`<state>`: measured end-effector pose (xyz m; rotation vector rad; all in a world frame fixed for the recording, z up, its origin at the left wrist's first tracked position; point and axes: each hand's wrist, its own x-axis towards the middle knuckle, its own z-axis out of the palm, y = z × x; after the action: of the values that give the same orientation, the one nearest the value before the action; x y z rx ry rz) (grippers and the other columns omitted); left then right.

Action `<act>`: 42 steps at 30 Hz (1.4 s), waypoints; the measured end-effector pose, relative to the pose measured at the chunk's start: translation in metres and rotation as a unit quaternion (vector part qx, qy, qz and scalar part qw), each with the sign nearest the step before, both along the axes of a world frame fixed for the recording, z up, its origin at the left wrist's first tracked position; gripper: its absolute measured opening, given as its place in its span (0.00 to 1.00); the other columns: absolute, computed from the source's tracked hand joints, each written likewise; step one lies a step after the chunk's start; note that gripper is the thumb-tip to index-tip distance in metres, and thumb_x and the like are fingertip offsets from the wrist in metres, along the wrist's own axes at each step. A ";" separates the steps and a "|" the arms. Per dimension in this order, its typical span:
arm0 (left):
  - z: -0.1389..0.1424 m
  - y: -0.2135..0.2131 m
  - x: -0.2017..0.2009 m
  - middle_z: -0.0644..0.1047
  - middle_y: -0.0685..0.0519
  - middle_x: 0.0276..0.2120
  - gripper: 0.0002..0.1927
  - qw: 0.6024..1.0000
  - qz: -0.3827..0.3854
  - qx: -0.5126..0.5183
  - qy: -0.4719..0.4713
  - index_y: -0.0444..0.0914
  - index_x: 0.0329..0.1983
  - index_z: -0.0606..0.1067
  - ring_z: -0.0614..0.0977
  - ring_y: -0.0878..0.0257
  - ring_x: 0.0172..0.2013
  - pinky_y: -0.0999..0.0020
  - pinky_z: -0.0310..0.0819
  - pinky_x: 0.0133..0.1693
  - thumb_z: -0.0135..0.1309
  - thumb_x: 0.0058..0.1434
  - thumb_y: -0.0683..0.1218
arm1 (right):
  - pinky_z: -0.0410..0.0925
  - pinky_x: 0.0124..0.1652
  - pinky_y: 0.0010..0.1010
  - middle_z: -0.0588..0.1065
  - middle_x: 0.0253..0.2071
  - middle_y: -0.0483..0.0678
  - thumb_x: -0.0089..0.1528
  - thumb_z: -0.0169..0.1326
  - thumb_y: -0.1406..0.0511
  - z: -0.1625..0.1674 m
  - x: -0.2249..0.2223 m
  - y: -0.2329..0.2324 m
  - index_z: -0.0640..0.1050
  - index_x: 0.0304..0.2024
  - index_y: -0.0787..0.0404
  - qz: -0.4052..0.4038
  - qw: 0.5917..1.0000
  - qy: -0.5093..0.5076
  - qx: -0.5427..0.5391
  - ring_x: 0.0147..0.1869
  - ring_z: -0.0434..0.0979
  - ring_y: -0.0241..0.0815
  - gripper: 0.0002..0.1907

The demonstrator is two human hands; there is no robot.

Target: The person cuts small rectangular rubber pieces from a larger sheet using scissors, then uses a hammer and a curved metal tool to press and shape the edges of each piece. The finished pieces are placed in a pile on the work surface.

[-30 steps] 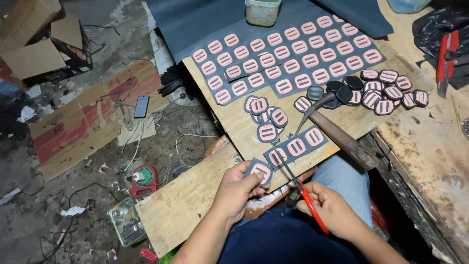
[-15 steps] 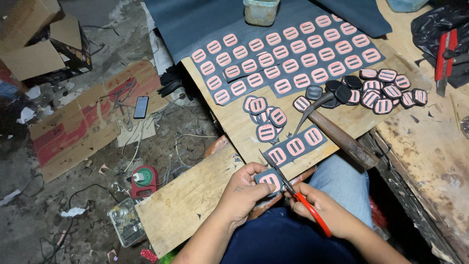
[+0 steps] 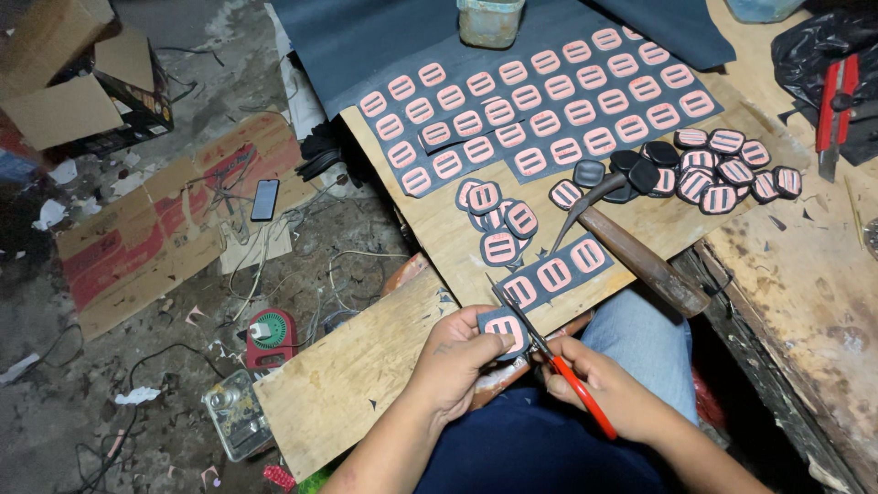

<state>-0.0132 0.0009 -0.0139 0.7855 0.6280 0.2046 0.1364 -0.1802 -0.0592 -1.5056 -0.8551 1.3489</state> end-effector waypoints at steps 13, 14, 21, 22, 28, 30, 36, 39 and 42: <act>0.005 0.007 -0.002 0.82 0.45 0.36 0.14 0.998 -0.027 -0.057 0.014 0.26 0.45 0.76 0.84 0.61 0.34 0.67 0.81 0.41 0.49 0.56 0.31 | 0.62 0.29 0.22 0.71 0.28 0.40 0.62 0.55 0.61 0.002 0.000 -0.006 0.78 0.48 0.62 -0.041 0.992 0.085 -0.086 0.27 0.66 0.30 0.15; 0.004 0.009 -0.003 0.82 0.45 0.36 0.13 0.998 -0.034 -0.048 0.009 0.26 0.44 0.77 0.84 0.61 0.34 0.67 0.81 0.41 0.49 0.56 0.31 | 0.63 0.28 0.22 0.71 0.27 0.40 0.62 0.55 0.61 0.002 0.002 -0.008 0.78 0.47 0.62 -0.038 0.992 0.081 -0.092 0.26 0.67 0.30 0.14; -0.005 0.014 -0.005 0.82 0.49 0.32 0.11 1.000 -0.028 0.014 0.003 0.27 0.42 0.79 0.79 0.67 0.29 0.75 0.72 0.34 0.50 0.59 0.34 | 0.63 0.25 0.24 0.72 0.25 0.41 0.60 0.58 0.61 -0.005 0.008 -0.015 0.79 0.43 0.62 -0.036 0.991 0.055 -0.113 0.24 0.67 0.30 0.13; -0.005 0.013 -0.004 0.81 0.50 0.31 0.10 1.000 -0.018 0.022 0.001 0.27 0.43 0.80 0.76 0.68 0.27 0.76 0.69 0.31 0.51 0.60 0.35 | 0.63 0.25 0.23 0.73 0.26 0.40 0.60 0.58 0.61 -0.007 0.007 -0.016 0.79 0.43 0.62 -0.041 0.992 0.060 -0.103 0.24 0.68 0.30 0.13; -0.004 0.001 0.001 0.82 0.53 0.31 0.10 0.996 0.037 0.068 0.036 0.30 0.42 0.80 0.76 0.70 0.29 0.76 0.70 0.34 0.53 0.63 0.42 | 0.64 0.30 0.23 0.73 0.30 0.41 0.61 0.58 0.62 -0.020 -0.002 -0.015 0.77 0.47 0.62 -0.053 0.993 0.062 -0.081 0.29 0.68 0.31 0.15; -0.003 -0.001 0.003 0.82 0.53 0.31 0.11 0.995 0.025 0.091 0.045 0.29 0.42 0.80 0.76 0.71 0.29 0.76 0.70 0.34 0.53 0.63 0.41 | 0.66 0.37 0.22 0.72 0.35 0.40 0.61 0.58 0.63 -0.022 -0.004 -0.012 0.75 0.50 0.63 -0.051 0.995 0.078 -0.036 0.36 0.69 0.29 0.17; -0.004 -0.004 0.001 0.81 0.53 0.31 0.11 0.992 0.010 0.116 0.047 0.28 0.43 0.80 0.74 0.72 0.28 0.76 0.70 0.32 0.53 0.64 0.42 | 0.65 0.43 0.22 0.71 0.39 0.40 0.63 0.56 0.62 -0.017 -0.004 -0.007 0.74 0.53 0.62 -0.037 0.998 0.050 -0.002 0.41 0.68 0.30 0.18; -0.005 -0.001 0.001 0.81 0.53 0.31 0.12 0.991 0.004 0.126 0.043 0.28 0.43 0.80 0.75 0.72 0.28 0.76 0.70 0.33 0.53 0.64 0.42 | 0.65 0.44 0.21 0.71 0.40 0.41 0.63 0.55 0.62 -0.014 -0.004 -0.005 0.73 0.54 0.62 -0.036 0.998 0.058 -0.006 0.42 0.69 0.30 0.19; -0.005 0.001 0.001 0.81 0.52 0.32 0.12 0.991 -0.005 0.125 0.048 0.28 0.44 0.80 0.76 0.71 0.29 0.75 0.71 0.33 0.54 0.64 0.41 | 0.64 0.40 0.21 0.71 0.38 0.40 0.62 0.56 0.62 -0.012 -0.003 -0.006 0.75 0.52 0.63 -0.046 0.995 0.090 -0.024 0.39 0.68 0.29 0.18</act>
<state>-0.0124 0.0017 -0.0192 1.0452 0.6964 0.2410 0.1333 -0.1860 -0.0717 -1.4173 -0.6358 1.4202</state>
